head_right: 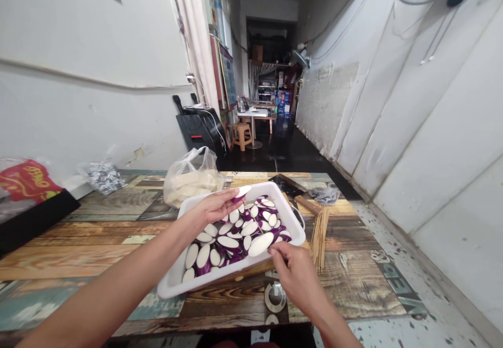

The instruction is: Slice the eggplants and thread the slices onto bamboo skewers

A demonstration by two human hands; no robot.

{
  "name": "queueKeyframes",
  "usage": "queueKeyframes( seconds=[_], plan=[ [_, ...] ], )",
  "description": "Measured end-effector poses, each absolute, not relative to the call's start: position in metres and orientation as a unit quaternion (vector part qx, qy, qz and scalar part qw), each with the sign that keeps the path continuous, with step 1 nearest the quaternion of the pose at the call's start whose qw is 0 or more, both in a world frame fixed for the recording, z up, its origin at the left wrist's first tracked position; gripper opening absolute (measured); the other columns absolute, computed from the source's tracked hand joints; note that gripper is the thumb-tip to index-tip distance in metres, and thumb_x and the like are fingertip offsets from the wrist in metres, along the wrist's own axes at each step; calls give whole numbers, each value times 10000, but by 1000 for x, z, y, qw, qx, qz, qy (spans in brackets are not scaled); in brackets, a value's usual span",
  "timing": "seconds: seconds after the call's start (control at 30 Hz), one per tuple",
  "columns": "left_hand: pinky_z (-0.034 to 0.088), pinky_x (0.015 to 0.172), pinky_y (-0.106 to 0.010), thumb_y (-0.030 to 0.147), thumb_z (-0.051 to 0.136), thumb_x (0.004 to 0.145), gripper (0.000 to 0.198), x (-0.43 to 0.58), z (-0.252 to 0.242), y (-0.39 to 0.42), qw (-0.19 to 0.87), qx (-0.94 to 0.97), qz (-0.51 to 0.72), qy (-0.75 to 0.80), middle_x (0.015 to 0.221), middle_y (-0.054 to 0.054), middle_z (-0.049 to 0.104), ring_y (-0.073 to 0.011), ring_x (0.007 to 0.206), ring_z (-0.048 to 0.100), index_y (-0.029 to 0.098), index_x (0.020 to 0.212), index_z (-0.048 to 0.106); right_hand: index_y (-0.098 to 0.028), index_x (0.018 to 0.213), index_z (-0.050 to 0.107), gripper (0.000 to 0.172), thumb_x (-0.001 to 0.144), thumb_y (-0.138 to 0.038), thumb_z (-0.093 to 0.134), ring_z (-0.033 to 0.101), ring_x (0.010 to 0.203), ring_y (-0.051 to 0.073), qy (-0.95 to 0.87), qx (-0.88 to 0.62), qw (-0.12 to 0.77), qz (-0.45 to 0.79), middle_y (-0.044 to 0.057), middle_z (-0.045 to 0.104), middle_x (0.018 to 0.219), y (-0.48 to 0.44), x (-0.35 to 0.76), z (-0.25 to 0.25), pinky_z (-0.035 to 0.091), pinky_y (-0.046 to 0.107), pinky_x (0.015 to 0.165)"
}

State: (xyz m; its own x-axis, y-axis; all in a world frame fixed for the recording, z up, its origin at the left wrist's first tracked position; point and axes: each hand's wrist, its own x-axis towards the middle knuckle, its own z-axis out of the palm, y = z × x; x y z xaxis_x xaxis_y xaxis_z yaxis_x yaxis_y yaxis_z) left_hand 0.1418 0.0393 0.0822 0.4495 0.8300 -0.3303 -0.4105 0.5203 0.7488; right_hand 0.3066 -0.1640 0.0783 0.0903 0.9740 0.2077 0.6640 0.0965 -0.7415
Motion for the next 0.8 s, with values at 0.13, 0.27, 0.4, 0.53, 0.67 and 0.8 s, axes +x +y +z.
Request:
queueKeyframes(
  seconds=[0.13,0.27,0.4,0.53,0.67,0.8],
  plan=[
    [561,744,-280,26,579,752,61,143,81,39,791,302,396,355,798,-97,664,-171,763,655,76,781,601,-165,765,632,274,865,-299,415,499,582,143,-642,-640,367,207,0,573,616,-163,306,78,361,221,537],
    [564,734,-280,29,593,742,74,144,79,40,789,309,391,361,825,-115,666,-180,773,655,66,804,607,-167,750,621,264,864,-289,416,486,566,138,-643,-635,376,205,-6,560,604,-162,305,76,356,219,532],
    [567,725,-279,35,593,744,64,144,78,39,788,311,393,359,837,-127,663,-189,774,656,54,802,612,-168,745,627,264,859,-284,419,494,566,140,-643,-635,375,205,-5,567,602,-162,305,77,356,220,533],
    [568,707,-259,47,587,754,53,145,79,38,787,312,394,359,826,-129,663,-188,768,657,45,801,612,-167,773,642,271,861,-285,415,492,565,139,-644,-638,370,201,-6,564,596,-163,304,79,346,220,526],
    [565,722,-264,49,594,749,55,145,81,37,786,317,392,358,848,-142,661,-193,778,657,42,801,608,-166,809,654,274,865,-286,414,484,563,138,-645,-641,367,197,-7,559,597,-165,305,78,346,221,526],
    [565,720,-263,58,601,747,60,146,81,35,785,319,389,360,844,-134,664,-190,779,658,59,807,604,-167,798,653,276,863,-289,414,467,542,137,-645,-641,368,194,-10,543,576,-166,306,77,345,222,512]
  ],
)
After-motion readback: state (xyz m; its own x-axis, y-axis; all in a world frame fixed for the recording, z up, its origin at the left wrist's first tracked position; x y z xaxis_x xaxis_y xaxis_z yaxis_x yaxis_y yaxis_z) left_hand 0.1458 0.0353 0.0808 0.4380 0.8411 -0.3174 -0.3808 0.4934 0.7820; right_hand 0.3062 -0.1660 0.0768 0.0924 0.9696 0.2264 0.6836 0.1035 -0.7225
